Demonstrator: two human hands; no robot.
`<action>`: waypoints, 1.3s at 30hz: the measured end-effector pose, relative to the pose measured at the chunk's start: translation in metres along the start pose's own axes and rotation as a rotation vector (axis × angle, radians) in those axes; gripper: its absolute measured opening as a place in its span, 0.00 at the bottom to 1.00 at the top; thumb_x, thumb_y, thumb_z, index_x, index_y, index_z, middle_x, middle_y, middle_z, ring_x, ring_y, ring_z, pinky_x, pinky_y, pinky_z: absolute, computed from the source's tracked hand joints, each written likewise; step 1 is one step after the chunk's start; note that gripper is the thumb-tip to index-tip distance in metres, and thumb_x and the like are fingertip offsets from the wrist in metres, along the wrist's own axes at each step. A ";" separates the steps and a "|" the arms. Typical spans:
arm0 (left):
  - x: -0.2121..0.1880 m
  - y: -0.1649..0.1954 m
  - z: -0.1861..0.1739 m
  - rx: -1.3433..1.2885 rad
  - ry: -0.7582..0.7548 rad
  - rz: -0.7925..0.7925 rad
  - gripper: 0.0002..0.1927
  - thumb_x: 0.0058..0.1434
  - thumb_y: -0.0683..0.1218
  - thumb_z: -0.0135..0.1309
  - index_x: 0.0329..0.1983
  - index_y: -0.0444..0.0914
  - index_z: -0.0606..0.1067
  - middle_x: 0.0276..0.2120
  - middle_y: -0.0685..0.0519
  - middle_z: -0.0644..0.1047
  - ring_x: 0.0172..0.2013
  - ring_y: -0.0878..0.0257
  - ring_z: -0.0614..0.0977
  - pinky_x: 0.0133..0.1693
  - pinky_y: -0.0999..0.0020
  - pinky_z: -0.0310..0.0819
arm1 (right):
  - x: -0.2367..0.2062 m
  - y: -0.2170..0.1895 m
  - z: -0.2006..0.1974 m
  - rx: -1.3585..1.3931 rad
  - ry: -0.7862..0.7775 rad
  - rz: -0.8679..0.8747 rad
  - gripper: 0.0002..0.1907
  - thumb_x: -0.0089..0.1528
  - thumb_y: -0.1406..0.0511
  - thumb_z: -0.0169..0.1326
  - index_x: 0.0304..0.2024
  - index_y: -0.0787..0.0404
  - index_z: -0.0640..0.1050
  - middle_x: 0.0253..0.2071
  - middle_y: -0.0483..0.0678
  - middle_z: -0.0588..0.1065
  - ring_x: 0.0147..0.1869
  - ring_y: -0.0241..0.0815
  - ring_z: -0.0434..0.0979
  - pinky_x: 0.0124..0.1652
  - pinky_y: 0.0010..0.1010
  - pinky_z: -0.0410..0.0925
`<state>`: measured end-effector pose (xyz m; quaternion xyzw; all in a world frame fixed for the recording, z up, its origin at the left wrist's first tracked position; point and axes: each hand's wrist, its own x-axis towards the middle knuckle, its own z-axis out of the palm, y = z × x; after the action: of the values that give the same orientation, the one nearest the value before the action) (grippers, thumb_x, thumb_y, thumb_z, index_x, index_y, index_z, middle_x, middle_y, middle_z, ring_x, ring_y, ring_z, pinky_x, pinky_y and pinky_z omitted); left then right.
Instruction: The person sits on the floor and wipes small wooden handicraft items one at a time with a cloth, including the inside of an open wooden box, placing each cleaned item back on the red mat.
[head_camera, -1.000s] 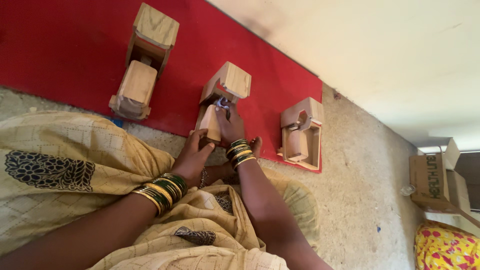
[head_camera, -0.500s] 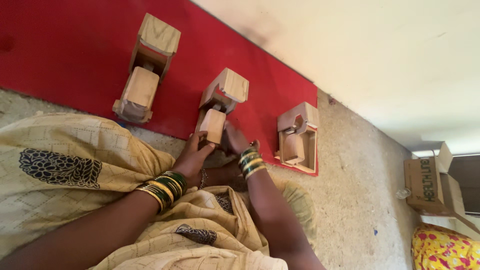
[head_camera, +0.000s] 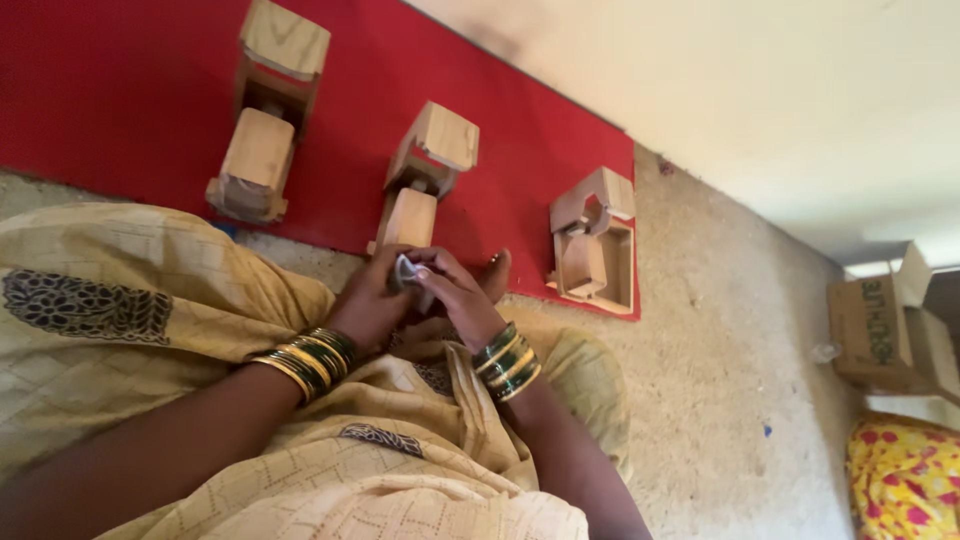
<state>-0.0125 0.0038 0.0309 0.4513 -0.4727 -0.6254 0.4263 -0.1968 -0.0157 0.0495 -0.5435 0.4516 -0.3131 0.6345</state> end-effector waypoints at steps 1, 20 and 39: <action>0.001 0.003 -0.001 0.035 0.029 -0.083 0.21 0.61 0.45 0.55 0.59 0.42 0.72 0.43 0.47 0.81 0.41 0.57 0.85 0.42 0.61 0.81 | 0.002 -0.005 0.003 -0.049 -0.003 -0.011 0.16 0.71 0.64 0.49 0.59 0.65 0.73 0.51 0.42 0.75 0.53 0.30 0.71 0.52 0.23 0.66; 0.128 -0.046 0.001 0.186 0.201 0.085 0.32 0.72 0.58 0.37 0.73 0.36 0.62 0.57 0.38 0.77 0.56 0.48 0.80 0.57 0.58 0.71 | 0.063 0.028 -0.023 -0.429 0.119 0.058 0.37 0.61 0.59 0.53 0.70 0.62 0.59 0.54 0.62 0.75 0.49 0.55 0.79 0.50 0.44 0.70; 0.045 -0.023 -0.026 0.794 -0.048 -0.126 0.21 0.68 0.56 0.46 0.47 0.36 0.79 0.39 0.36 0.82 0.40 0.44 0.83 0.46 0.52 0.76 | 0.067 0.030 -0.027 -0.593 0.103 -0.129 0.32 0.64 0.57 0.57 0.66 0.62 0.65 0.60 0.64 0.73 0.60 0.59 0.78 0.57 0.40 0.69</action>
<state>-0.0003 -0.0402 -0.0028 0.5943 -0.6588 -0.4294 0.1683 -0.1983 -0.0796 0.0046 -0.7160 0.5195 -0.2344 0.4032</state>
